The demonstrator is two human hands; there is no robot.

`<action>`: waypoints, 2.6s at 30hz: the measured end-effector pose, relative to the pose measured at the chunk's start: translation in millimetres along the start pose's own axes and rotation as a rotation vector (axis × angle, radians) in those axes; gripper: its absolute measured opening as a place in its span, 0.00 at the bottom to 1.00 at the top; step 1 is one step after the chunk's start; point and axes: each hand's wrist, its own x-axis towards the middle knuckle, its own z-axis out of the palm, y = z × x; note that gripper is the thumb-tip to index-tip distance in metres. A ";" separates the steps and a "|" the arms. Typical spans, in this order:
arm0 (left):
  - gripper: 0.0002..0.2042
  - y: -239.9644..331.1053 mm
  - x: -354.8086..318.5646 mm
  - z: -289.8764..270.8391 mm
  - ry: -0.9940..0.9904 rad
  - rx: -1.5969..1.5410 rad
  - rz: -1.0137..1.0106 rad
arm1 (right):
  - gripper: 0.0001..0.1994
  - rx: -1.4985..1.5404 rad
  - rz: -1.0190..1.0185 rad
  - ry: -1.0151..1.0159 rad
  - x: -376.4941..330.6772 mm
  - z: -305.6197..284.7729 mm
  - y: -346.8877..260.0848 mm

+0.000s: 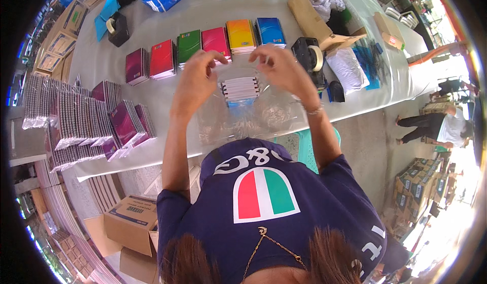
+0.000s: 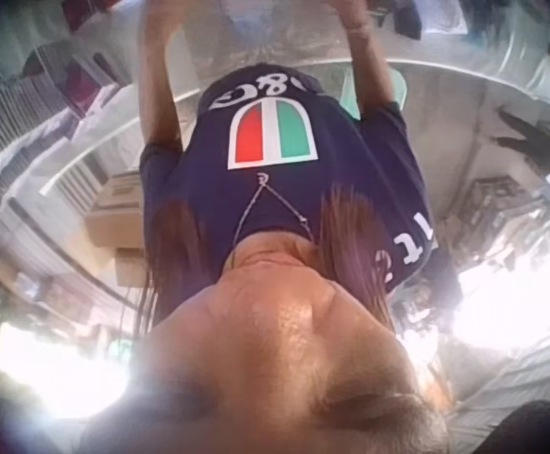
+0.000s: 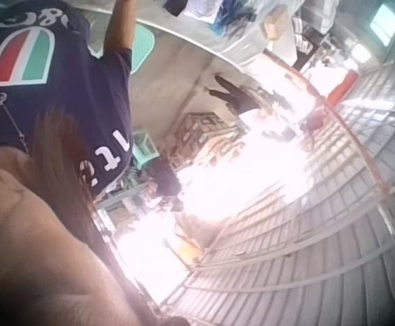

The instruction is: The person places spiral-bound notebooks into clear plastic sleeves and seals them with tape. They repeat this process for multiple notebooks of different colors, stacking the finished packages on the table.

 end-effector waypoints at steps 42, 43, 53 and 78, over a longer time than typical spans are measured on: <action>0.35 -69.3 -88.5 101.1 0.437 -0.229 -0.035 | 0.42 -0.007 -0.075 0.212 -86.2 72.2 112.8; 0.34 -71.8 -87.8 112.8 0.481 -0.272 -0.035 | 0.44 0.021 -0.094 0.198 -86.3 80.7 116.0; 0.25 -62.4 -72.5 112.2 0.422 -0.155 0.111 | 0.41 0.091 -0.182 0.248 -68.7 108.4 102.2; 0.22 -61.6 -62.1 103.2 0.360 -0.107 0.172 | 0.37 0.107 -0.261 0.261 -64.6 95.5 109.1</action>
